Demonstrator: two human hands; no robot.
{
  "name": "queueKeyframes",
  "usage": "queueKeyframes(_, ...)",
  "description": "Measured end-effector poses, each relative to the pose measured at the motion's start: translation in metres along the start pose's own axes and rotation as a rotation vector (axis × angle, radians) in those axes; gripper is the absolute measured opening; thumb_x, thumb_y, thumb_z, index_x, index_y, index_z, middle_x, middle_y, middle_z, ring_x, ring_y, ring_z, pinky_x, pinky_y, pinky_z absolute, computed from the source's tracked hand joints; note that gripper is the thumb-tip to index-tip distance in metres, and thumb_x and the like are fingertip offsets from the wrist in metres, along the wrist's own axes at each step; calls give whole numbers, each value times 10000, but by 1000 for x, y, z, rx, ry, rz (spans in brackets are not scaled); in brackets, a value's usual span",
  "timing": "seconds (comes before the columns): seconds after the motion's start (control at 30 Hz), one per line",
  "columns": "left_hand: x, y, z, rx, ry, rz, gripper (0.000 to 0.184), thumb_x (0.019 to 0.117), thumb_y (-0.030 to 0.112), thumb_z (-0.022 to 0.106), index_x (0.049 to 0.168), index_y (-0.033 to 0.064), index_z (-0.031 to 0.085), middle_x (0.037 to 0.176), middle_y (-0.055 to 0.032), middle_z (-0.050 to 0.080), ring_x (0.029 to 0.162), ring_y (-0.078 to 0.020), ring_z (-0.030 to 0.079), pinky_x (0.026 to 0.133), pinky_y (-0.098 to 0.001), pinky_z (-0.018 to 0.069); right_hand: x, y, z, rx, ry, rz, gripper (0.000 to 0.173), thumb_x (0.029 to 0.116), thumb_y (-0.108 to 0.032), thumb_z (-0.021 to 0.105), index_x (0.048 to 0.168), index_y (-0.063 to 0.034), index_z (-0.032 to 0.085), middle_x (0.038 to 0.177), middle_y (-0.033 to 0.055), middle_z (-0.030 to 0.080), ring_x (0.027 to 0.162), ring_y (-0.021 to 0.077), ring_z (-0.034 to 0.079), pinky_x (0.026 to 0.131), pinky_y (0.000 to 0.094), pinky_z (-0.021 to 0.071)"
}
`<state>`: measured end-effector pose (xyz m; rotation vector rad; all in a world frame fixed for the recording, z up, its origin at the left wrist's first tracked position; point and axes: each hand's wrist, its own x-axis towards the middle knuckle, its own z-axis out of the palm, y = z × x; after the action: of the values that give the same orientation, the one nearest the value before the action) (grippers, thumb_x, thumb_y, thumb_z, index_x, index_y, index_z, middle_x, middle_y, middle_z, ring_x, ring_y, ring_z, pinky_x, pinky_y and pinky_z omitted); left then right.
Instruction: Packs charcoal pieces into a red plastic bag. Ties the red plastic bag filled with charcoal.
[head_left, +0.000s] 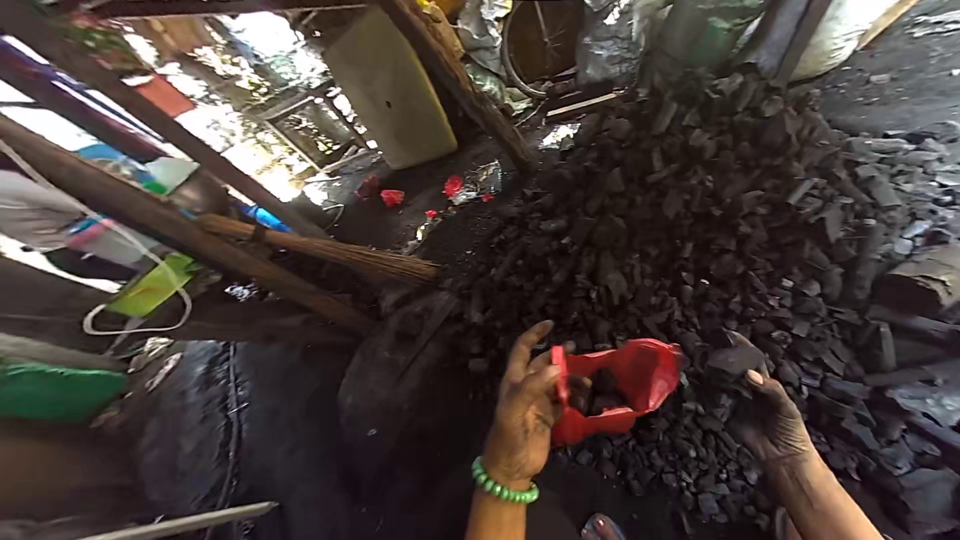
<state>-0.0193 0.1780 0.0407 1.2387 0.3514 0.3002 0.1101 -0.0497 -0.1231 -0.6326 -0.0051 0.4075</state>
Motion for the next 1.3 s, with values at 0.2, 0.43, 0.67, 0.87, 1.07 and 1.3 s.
queueKeyframes(0.2, -2, -3, 6, -145, -101, -100, 757, 830, 266, 676, 1516, 175, 369, 1105, -120, 698, 826, -181, 711, 685, -293, 590, 11, 31, 72, -999, -695, 98, 565, 820, -189, 773, 1353, -105, 606, 1353, 119, 592, 1123, 227, 643, 922, 406, 568)
queueKeyframes(0.43, -8, 0, -5, -119, 15, -141, 545, 962, 217, 491, 1499, 163, 416, 1072, -151, 691, 807, -198, 702, 676, -302, 578, 5, 32, 89, -1792, -817, 66, 540, 910, -178, 742, 1421, -287, 608, 1655, 235, 254, 1326, 473, 523, 1008, 629, 493)
queueKeyframes(0.67, -22, 21, -16, -105, 161, -8, 554, 930, 312, 555, 1450, 139, 469, 1019, -126, 704, 762, -177, 705, 654, -290, 595, 55, -10, 35, -1066, -119, 8, 267, 991, -79, 636, 1249, -14, 614, 1104, 142, 696, 872, 230, 711, 760, 416, 612)
queueKeyframes(0.87, -15, 15, -38, -55, 263, 24, 577, 918, 303, 552, 1457, 127, 447, 1038, -118, 713, 793, -172, 719, 672, -292, 606, 94, 52, -18, -2034, -515, 314, 626, 896, -240, 780, 1478, -186, 556, 1604, 244, 359, 1483, 514, 283, 1122, 765, 251)
queueKeyframes(1.07, -14, 12, -59, -11, 324, 18, 609, 897, 306, 588, 1458, 120, 441, 1056, -131, 718, 805, -179, 723, 674, -282, 601, 67, 92, -21, -2335, -573, 333, 599, 973, -100, 635, 1528, -272, 488, 1567, 275, 388, 1431, 573, 319, 1005, 846, 271)
queueKeyframes(1.3, -14, 11, -62, -17, 287, -34, 599, 878, 285, 587, 1447, 139, 466, 1040, -117, 701, 800, -174, 716, 674, -289, 603, 78, 54, -57, -2012, -337, 390, 622, 914, -104, 728, 1497, -145, 514, 1489, 344, 418, 1285, 529, 521, 1023, 647, 472)
